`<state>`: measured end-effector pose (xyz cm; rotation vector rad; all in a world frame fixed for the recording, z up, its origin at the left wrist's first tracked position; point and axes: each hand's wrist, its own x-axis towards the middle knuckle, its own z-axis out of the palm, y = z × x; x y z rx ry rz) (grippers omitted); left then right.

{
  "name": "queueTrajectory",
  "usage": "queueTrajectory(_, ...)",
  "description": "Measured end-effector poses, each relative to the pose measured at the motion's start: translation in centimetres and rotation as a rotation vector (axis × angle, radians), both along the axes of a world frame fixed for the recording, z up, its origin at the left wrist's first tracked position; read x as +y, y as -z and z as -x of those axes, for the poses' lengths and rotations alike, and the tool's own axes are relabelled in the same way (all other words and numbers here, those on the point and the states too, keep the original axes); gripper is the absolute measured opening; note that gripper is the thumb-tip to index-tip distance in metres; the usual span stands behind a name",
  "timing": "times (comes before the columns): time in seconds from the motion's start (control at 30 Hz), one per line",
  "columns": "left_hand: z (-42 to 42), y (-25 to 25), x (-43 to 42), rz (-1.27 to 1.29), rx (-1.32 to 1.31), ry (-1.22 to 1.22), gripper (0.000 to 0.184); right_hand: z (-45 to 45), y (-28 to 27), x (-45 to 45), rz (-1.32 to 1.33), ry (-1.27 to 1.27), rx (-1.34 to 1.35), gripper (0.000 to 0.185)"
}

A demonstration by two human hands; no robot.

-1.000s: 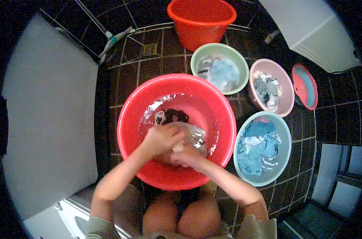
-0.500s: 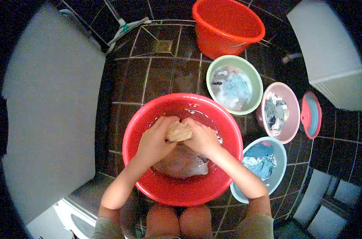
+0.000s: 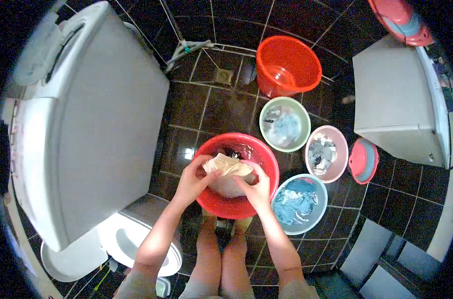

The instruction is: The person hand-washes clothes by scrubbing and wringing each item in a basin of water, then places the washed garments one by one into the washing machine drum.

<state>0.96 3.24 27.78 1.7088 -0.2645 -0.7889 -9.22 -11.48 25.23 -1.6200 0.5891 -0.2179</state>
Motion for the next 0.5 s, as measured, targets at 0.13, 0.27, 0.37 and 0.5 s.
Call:
queueTrajectory(0.13, -1.1, -6.7, 1.6, 0.045, 0.052, -0.085, 0.033, -1.3, -5.2, 1.5, -0.084, 0.033, -0.078, 0.044)
queueTrajectory(0.27, -2.7, -12.2, 3.0, 0.025, -0.017, -0.206, 0.026, -4.3, -11.6, 4.0, -0.202, 0.058, -0.187, 0.047)
queueTrajectory(0.37, -4.1, -17.3, 4.3, 0.116, 0.282, -0.292, 0.022, -6.1, -14.6, 5.3, -0.239, 0.011, -0.136, 0.042)
queueTrajectory(0.5, -5.4, -20.9, 7.4, 0.183, 0.324, -0.349, 0.026, -9.1, -17.5, 8.1, -0.28, -0.002, -0.147, 0.038)
